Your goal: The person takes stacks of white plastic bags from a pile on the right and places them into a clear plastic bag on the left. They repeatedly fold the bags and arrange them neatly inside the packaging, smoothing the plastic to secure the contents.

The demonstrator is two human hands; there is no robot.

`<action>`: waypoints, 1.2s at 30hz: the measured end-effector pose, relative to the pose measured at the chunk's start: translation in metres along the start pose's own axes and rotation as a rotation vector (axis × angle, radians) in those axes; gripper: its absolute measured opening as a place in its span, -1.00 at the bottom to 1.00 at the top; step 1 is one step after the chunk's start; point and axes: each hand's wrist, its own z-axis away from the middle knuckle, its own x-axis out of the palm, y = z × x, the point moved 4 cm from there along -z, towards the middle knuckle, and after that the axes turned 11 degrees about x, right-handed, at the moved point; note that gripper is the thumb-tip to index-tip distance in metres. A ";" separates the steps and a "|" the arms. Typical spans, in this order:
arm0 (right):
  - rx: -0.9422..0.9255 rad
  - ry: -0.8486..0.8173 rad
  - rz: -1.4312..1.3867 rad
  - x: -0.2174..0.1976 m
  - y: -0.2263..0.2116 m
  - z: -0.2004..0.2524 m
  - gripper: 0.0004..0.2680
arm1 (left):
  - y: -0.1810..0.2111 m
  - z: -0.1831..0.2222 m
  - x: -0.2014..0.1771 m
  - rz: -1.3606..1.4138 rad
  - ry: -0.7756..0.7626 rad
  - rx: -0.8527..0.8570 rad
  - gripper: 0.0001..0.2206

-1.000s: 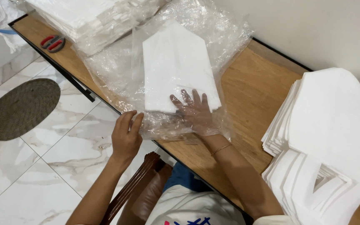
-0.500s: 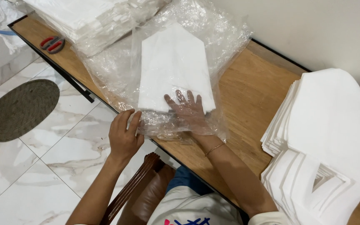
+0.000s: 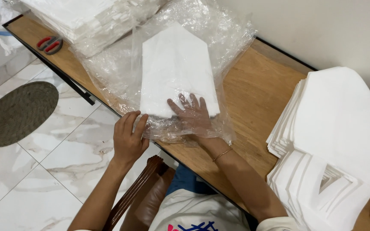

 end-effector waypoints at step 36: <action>0.716 -0.270 -0.904 -0.129 0.330 0.130 -0.73 | 0.184 -0.117 0.023 0.846 0.062 0.348 -0.63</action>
